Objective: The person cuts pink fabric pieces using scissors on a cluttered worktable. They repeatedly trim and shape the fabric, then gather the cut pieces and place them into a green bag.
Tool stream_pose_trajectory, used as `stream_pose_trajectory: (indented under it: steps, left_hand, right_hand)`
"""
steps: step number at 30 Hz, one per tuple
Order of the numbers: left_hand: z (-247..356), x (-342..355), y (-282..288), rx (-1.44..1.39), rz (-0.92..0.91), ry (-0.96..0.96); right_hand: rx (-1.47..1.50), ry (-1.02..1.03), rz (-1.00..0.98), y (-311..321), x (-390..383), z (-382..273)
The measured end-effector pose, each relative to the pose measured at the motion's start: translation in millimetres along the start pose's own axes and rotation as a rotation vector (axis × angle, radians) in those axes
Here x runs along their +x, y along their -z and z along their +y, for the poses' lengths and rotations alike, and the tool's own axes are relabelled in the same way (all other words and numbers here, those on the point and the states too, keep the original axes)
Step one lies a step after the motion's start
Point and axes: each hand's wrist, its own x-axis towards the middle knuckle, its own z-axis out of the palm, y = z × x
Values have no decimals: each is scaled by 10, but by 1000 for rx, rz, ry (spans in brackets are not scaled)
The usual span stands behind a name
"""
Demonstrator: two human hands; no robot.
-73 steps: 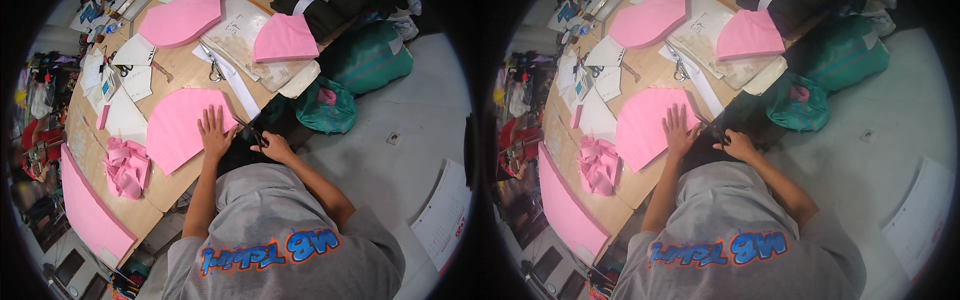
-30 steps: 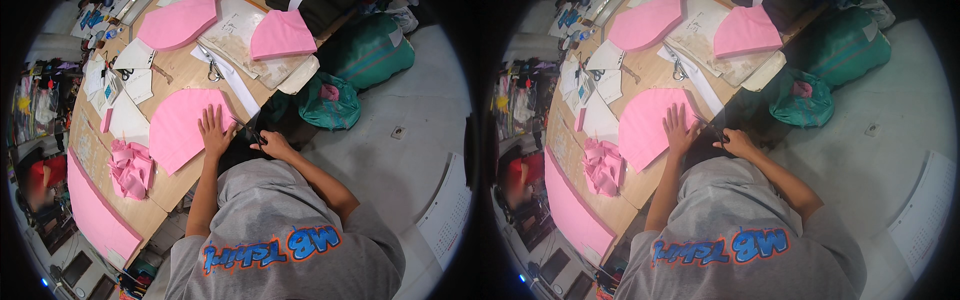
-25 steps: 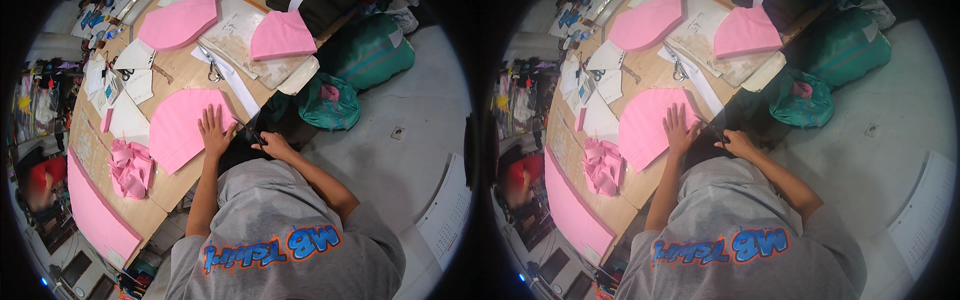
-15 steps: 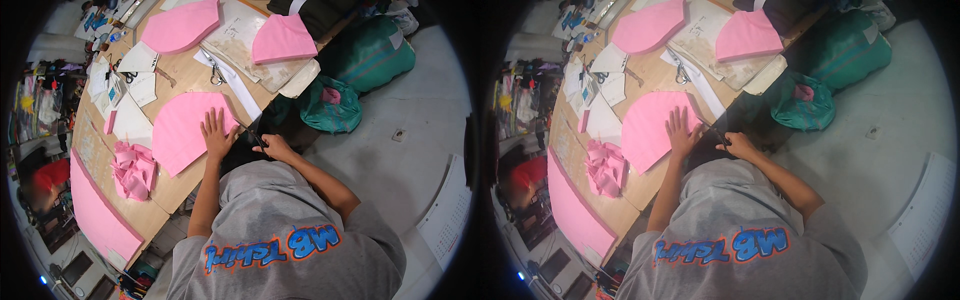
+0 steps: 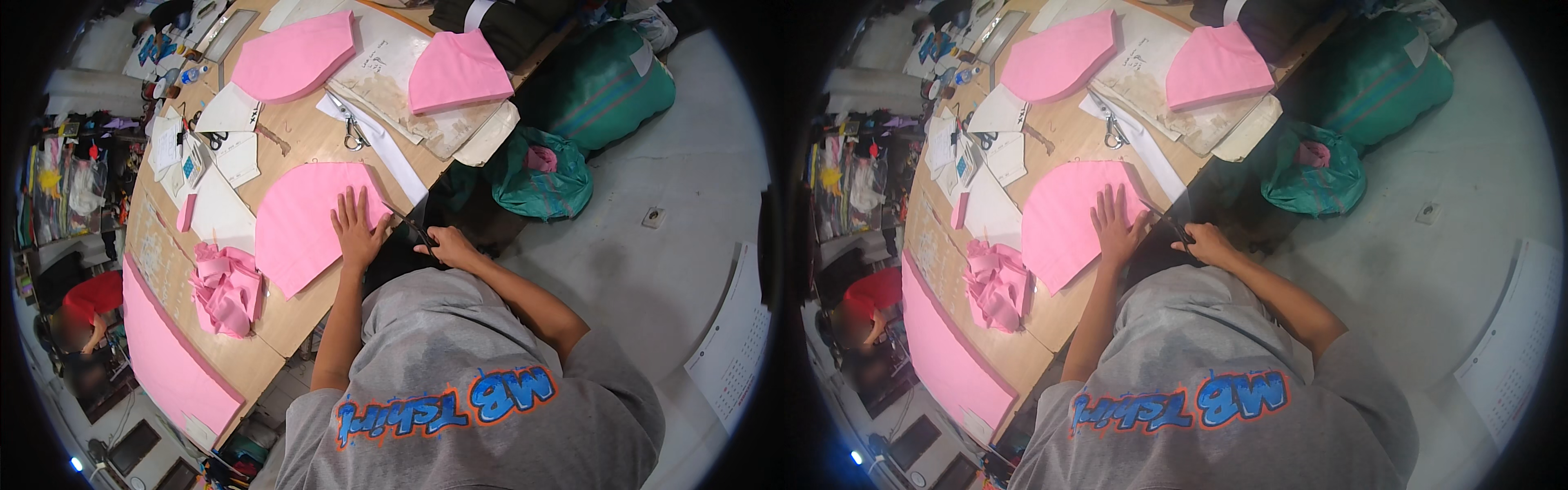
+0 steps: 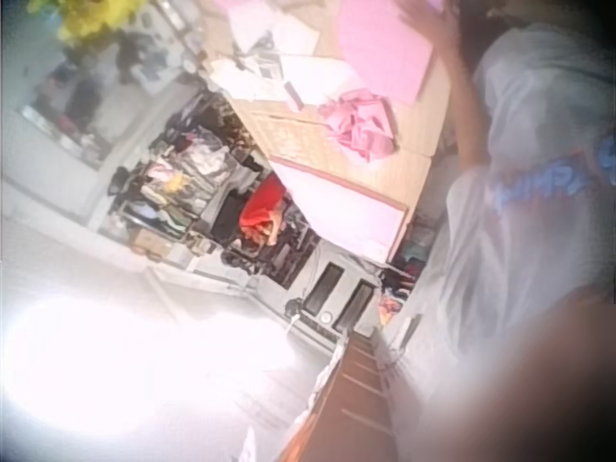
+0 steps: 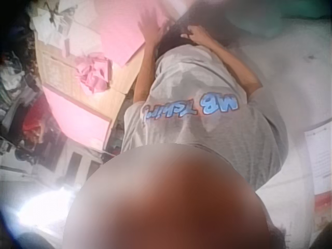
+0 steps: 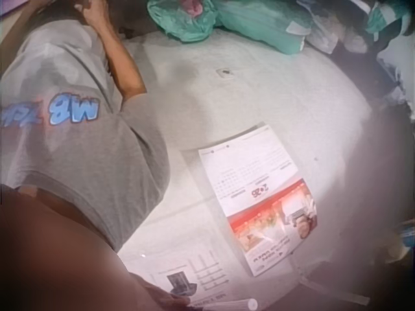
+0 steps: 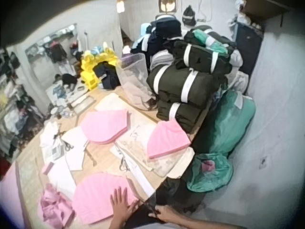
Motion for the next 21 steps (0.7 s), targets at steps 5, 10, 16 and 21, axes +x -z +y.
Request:
stream_pose_trajectory:
  steps: [5,10,16,21]
  left_hand:
    - [-27,-11,5,-27,-6,-11]
    - [-106,1,-13,1,-81,16]
    - [-144,11,-21,-24,-102,12]
    - [-174,0,-3,-87,-82,-30]
  right_hand:
    - [-45,105,79,-45,-24,-2]
    - [-47,121,145,-141,-44,-58]
    - [-61,108,213,-260,6,-184]
    - [-92,63,277,-390,-10,-269]
